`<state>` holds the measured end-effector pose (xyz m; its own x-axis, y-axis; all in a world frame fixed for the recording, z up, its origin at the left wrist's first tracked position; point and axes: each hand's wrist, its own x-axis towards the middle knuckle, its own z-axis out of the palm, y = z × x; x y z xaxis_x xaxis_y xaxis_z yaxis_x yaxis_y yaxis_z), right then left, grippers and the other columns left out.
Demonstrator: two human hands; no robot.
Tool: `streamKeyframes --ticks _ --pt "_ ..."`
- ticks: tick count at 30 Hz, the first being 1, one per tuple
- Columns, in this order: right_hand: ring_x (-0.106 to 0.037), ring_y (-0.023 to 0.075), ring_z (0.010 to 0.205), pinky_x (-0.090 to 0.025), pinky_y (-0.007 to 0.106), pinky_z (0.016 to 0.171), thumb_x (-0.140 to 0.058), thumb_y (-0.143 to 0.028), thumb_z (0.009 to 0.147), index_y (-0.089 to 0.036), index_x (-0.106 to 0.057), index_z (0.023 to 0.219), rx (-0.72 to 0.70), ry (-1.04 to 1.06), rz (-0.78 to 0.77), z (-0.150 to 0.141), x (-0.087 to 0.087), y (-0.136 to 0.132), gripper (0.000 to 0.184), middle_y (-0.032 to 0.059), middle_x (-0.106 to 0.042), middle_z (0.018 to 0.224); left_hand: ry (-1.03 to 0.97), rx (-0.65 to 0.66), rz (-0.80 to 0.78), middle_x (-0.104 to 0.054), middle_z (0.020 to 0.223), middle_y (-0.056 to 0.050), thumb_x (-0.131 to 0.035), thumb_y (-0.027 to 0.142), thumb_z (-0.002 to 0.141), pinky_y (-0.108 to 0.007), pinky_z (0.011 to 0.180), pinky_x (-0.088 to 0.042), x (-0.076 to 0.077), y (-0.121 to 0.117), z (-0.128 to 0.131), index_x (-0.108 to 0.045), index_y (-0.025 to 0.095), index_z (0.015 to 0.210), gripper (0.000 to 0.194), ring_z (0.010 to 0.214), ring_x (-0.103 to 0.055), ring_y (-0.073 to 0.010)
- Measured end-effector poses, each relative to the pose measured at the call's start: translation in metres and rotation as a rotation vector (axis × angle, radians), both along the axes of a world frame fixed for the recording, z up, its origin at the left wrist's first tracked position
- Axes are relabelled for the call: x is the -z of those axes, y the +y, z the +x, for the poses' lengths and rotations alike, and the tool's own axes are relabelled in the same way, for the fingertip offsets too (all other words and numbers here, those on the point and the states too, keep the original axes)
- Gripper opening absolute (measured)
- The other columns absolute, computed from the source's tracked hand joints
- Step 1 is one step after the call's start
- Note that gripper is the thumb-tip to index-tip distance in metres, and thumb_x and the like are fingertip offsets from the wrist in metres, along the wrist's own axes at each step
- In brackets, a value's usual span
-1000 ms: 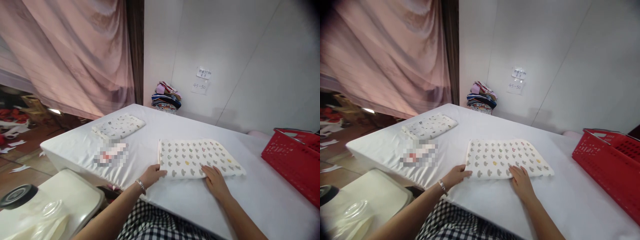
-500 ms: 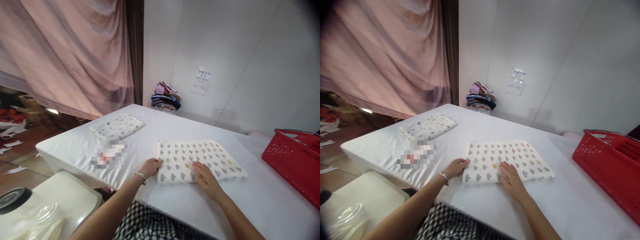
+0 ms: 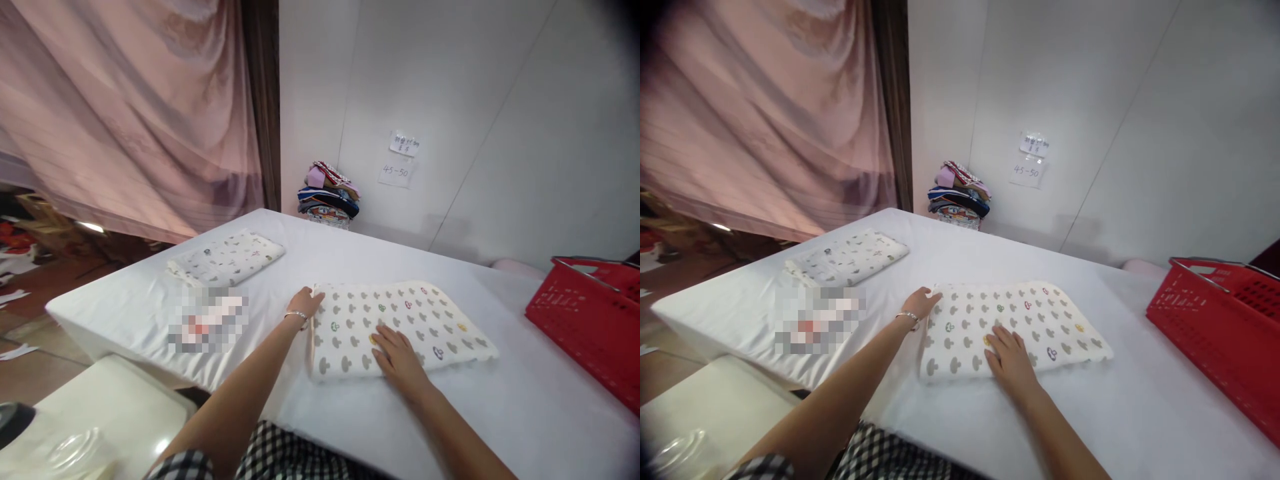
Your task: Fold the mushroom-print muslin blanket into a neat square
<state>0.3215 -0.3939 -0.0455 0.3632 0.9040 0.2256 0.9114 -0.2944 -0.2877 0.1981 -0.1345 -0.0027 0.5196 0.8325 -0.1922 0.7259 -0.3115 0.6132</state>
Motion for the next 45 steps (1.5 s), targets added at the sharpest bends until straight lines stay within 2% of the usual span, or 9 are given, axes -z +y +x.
streamKeyframes --ticks 4,9,15,19,22,26,32,38,45 --pt "-0.037 0.0243 0.126 -0.026 0.047 0.105 -0.036 -0.038 0.089 -0.024 -0.055 0.120 0.015 0.017 -0.023 -0.001 -0.005 0.000 0.039 0.0078 -0.048 0.133 -0.063 -0.053 -0.046 -0.060 0.115 -0.014 -0.051 0.044 0.075 -0.032 0.079 -0.043 0.004 0.007 0.020 -0.043 0.014 0.124 0.058 0.103 -0.057 -0.0257" --pt "-0.031 0.0234 0.130 -0.024 0.046 0.106 -0.035 -0.040 0.090 -0.024 -0.050 0.125 -0.004 0.112 -0.086 0.001 -0.020 0.003 0.042 0.0074 -0.041 0.138 -0.183 -0.083 0.109 -0.063 0.108 -0.007 -0.045 0.033 0.080 -0.028 0.076 -0.042 0.012 0.009 0.028 -0.048 0.022 0.116 0.038 0.097 -0.059 -0.0204" --pt "-0.020 0.0227 0.135 -0.017 0.049 0.107 -0.031 -0.041 0.091 -0.028 -0.045 0.129 -0.020 0.131 -0.187 0.003 -0.021 0.008 0.042 0.0049 -0.030 0.145 0.006 -0.001 0.103 -0.062 0.110 -0.010 -0.045 0.034 0.080 -0.031 0.080 -0.043 0.017 0.024 0.024 -0.050 0.018 0.116 0.040 0.100 -0.058 -0.0227" --pt "-0.020 0.0211 0.135 -0.016 0.047 0.107 -0.033 -0.041 0.090 -0.029 -0.045 0.128 -0.048 0.213 -0.190 0.004 -0.029 0.010 0.041 0.0041 -0.030 0.145 0.031 0.060 0.353 -0.050 0.127 -0.014 -0.043 0.041 0.082 -0.037 0.090 -0.040 0.009 0.019 0.028 -0.047 0.014 0.124 0.050 0.114 -0.048 -0.0263" --pt "-0.018 0.0208 0.135 -0.014 0.046 0.108 -0.031 -0.044 0.091 -0.029 -0.039 0.134 -0.042 0.258 -0.182 0.013 -0.038 0.022 0.046 0.0044 -0.027 0.146 0.013 0.209 0.569 -0.038 0.139 -0.013 -0.040 0.042 0.084 -0.040 0.103 -0.029 0.010 0.002 0.036 -0.045 0.014 0.128 0.052 0.129 -0.033 -0.0258" --pt "-0.007 0.0229 0.137 -0.008 0.047 0.108 -0.033 -0.047 0.089 -0.026 -0.032 0.138 0.060 0.131 -0.206 0.055 -0.037 0.040 0.053 0.0051 -0.015 0.150 0.103 0.424 0.625 -0.027 0.146 -0.011 -0.038 0.051 0.083 -0.048 0.108 -0.015 0.027 -0.016 0.043 -0.042 0.015 0.132 0.061 0.135 -0.019 -0.0284" --pt "-0.006 0.0259 0.137 -0.008 0.049 0.107 -0.025 -0.056 0.088 -0.022 -0.026 0.141 0.430 0.055 -0.344 0.141 -0.014 0.038 0.063 0.0073 -0.012 0.150 0.169 0.457 0.589 -0.024 0.147 -0.010 -0.029 0.057 0.084 -0.048 0.108 -0.013 0.044 -0.016 0.040 -0.038 0.016 0.136 0.067 0.136 -0.016 -0.0285" --pt "-0.012 0.0265 0.136 -0.014 0.048 0.105 -0.023 -0.056 0.088 -0.027 -0.029 0.139 0.349 0.056 -0.360 0.181 -0.013 0.030 0.059 0.0056 -0.019 0.149 0.163 0.452 0.656 -0.027 0.146 -0.011 -0.031 0.056 0.084 -0.048 0.108 -0.013 0.049 -0.015 0.040 -0.039 0.016 0.136 0.066 0.135 -0.018 -0.0289" --pt "-0.007 0.0244 0.137 -0.011 0.050 0.106 -0.020 -0.056 0.088 -0.027 -0.028 0.140 0.521 -0.018 -0.366 0.228 -0.002 0.004 0.059 0.0023 -0.013 0.150 0.152 0.450 0.703 -0.030 0.145 -0.011 -0.032 0.056 0.084 -0.047 0.108 -0.013 0.052 -0.015 0.040 -0.041 0.017 0.134 0.064 0.135 -0.020 -0.0286"
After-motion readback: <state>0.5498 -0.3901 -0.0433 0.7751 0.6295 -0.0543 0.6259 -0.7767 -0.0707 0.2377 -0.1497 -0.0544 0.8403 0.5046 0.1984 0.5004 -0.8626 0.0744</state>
